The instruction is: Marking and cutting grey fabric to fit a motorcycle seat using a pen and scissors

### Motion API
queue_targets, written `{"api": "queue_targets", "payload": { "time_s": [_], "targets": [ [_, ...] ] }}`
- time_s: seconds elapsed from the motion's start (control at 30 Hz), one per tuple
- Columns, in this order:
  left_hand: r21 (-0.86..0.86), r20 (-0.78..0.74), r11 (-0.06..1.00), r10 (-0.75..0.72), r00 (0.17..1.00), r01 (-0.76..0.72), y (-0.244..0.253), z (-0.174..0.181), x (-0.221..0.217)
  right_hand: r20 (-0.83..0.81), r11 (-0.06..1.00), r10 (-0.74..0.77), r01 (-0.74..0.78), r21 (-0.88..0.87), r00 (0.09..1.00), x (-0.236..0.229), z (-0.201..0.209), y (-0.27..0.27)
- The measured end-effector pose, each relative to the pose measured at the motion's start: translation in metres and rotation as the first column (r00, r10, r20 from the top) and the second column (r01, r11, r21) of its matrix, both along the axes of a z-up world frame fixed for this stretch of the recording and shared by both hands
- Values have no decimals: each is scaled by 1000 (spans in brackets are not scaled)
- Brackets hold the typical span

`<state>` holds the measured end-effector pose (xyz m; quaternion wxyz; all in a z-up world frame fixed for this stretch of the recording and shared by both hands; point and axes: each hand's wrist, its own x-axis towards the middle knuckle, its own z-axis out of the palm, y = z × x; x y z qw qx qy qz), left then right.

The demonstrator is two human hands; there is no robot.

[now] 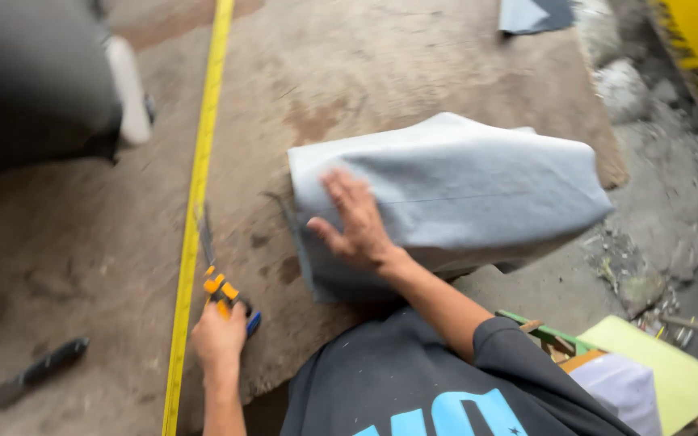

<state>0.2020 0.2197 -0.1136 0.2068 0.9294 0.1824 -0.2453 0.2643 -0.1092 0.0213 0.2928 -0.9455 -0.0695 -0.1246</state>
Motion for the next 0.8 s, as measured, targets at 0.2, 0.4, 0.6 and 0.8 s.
{"api": "queue_targets", "payload": {
  "time_s": [0.2, 0.4, 0.6, 0.8],
  "targets": [
    [167, -113, 985, -18, 993, 36, 6, 34, 5, 553, 193, 678, -843, 502, 485, -81, 234, 18],
    [273, 56, 959, -91, 994, 72, 25, -15, 12, 561, 247, 602, -801, 545, 568, -167, 224, 10],
    [98, 474, 995, -47, 879, 0, -6, 51, -2, 542, 256, 558, -751, 608, 629, -214, 205, -20],
    [414, 415, 877, -420, 807, 244, -18, 9, -61, 408, 528, 394, -566, 633, 823, -242, 198, -22]
  ]
}}
